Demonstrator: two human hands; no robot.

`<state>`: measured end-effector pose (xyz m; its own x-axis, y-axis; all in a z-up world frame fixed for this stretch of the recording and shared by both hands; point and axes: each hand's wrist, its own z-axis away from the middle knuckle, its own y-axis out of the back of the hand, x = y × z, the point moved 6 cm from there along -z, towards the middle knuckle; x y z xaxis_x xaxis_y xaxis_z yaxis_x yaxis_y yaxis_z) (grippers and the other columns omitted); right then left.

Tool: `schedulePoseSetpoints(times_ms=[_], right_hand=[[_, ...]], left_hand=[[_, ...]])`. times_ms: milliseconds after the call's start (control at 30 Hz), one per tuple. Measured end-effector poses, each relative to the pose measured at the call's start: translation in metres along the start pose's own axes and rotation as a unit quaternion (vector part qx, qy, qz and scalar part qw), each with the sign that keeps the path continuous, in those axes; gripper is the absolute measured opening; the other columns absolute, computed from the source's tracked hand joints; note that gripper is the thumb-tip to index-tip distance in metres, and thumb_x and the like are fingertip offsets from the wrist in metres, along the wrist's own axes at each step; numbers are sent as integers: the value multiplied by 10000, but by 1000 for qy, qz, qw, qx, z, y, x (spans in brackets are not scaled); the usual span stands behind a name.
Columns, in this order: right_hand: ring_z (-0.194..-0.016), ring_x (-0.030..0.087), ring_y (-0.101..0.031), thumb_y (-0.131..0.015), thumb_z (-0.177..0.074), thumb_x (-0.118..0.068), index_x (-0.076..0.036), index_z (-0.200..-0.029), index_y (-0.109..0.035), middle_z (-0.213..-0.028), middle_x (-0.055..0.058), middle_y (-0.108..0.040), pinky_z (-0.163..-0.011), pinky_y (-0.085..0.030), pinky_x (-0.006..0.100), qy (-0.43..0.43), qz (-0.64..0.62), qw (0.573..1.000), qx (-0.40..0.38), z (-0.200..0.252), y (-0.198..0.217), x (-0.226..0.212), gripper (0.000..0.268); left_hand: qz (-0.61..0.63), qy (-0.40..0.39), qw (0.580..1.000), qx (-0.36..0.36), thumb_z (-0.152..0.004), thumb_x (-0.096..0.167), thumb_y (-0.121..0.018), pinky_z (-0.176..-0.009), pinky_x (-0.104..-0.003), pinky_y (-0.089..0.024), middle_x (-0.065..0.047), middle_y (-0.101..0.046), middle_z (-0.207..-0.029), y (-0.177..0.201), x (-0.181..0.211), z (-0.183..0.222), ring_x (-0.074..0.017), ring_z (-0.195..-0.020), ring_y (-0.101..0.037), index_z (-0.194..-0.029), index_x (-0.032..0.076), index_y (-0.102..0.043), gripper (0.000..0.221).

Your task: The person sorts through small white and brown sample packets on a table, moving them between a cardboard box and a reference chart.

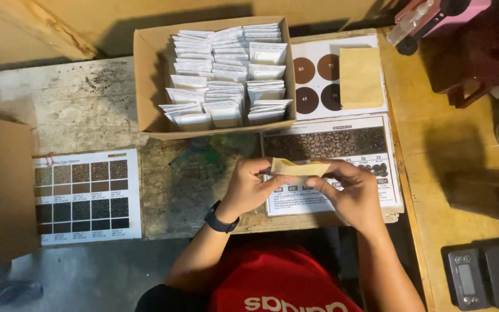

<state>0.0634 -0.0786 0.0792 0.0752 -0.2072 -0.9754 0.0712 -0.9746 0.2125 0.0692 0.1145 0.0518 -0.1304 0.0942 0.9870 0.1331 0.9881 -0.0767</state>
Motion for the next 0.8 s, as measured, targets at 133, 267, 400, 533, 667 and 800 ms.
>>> schedulePoseSetpoints(times_ms=[133, 267, 400, 533, 667, 800], right_hand=[[-826, 184, -750, -886, -789, -33, -11, -851, -788, -738, 134, -771, -785, -600, 361, -8, 33, 999, 29, -1, -2, 17, 118], [-841, 253, -769, -890, -764, -4, 12, -904, -788, -765, 178, -776, -816, -601, 417, -27, 31, 999, 15, -5, -4, 25, 175], [-910, 274, -736, -869, -749, 47, 38, -959, -796, -799, 217, -789, -847, -612, 472, -28, -4, 999, -17, -10, -12, 15, 222], [-908, 256, -725, -859, -769, 47, 55, -967, -787, -801, 208, -783, -866, -610, 484, -25, -26, 999, 3, -10, -11, 17, 211], [-934, 284, -734, -832, -794, 56, 70, -987, -775, -830, 221, -778, -894, -597, 510, -22, -41, 999, -4, -7, -8, 26, 202], [-941, 257, -734, -808, -843, 30, 33, -979, -795, -846, 186, -787, -878, -604, 445, -3, -17, 999, 30, -4, 1, 43, 137]], left_hand=[[14, 12, 1000, -11, -785, 66, -876, -757, -348, -609, -153, -791, -882, 7, -34, 5, -181, -961, -704, -984, 24, -789, 221], [7, -5, 1000, 17, -814, 56, -853, -716, -318, -601, -136, -782, -813, 7, -6, -5, -163, -885, -712, -920, 21, -783, 132], [-9, -41, 999, 18, -838, 49, -829, -659, -290, -569, -113, -743, -717, 2, 15, -12, -66, -815, -619, -851, 18, -752, 84], [-2, -51, 999, -3, -857, 123, -829, -665, -230, -516, -53, -657, -663, -1, 14, -16, -52, -804, -554, -839, 45, -734, 124], [17, -46, 999, -15, -883, 91, -799, -634, -244, -525, -87, -717, -690, -3, 16, -19, -55, -783, -604, -835, 50, -759, 75], [34, -38, 998, -44, -883, 68, -788, -657, -293, -555, -129, -737, -736, -7, 19, -22, -109, -777, -652, -866, 25, -766, 51]])
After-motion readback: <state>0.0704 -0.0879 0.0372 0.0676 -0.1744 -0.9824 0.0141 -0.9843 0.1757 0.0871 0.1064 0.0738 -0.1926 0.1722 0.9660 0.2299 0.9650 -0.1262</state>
